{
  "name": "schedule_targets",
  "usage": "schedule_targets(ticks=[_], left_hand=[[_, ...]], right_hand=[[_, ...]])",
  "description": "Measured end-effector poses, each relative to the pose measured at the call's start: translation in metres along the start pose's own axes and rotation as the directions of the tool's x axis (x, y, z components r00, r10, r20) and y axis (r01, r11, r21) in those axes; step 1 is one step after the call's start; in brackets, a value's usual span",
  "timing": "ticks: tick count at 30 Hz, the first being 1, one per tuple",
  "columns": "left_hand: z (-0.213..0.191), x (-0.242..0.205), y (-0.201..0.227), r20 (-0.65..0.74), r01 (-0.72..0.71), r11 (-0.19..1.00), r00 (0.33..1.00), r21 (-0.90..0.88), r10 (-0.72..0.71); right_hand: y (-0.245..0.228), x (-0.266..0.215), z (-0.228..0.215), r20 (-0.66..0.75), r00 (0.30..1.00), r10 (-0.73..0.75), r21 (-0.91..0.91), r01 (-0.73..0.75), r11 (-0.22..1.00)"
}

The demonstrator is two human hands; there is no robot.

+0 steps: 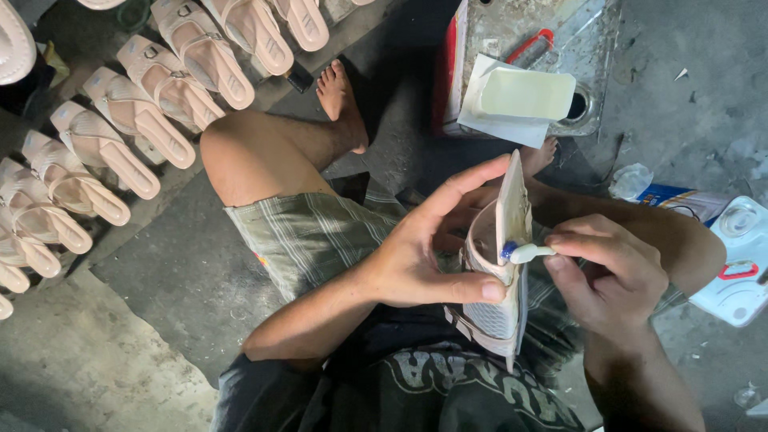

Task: The person sits on the floor and scrubs the sole of a beige slipper using a toothbrush. They repeatedly dip the toothbrush into a small container of liquid and scrub the textured surface of the slipper sole. The person handles the slipper with one hand while scrubbing with the other, occasionally rotating the slipper to access different areas.

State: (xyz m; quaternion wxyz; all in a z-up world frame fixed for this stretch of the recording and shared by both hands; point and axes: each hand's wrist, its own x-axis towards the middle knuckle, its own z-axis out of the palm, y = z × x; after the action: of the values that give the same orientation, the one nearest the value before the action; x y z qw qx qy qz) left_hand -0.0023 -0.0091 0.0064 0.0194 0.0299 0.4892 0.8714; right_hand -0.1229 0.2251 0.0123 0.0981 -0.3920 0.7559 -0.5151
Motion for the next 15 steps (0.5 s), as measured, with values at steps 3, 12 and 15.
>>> schedule_targets(ticks=[3,12,15], left_hand=[[-0.004,-0.001,-0.002,0.008,0.003,1.000,1.000,-0.022,-0.003],[-0.040,0.024,-0.054,-0.238,0.150,0.845,0.921,-0.513,-0.308],[-0.047,0.015,-0.068,-0.138,0.181,0.728,0.924,-0.661,-0.356]], right_hand=[[0.002,0.000,-0.002,0.029,0.999,-0.046,0.003,0.046,0.999],[0.041,0.049,-0.016,-0.027,0.957,0.289,0.024,-0.289,0.957],[0.075,0.083,-0.012,0.008,0.997,0.074,-0.665,-0.050,0.745]])
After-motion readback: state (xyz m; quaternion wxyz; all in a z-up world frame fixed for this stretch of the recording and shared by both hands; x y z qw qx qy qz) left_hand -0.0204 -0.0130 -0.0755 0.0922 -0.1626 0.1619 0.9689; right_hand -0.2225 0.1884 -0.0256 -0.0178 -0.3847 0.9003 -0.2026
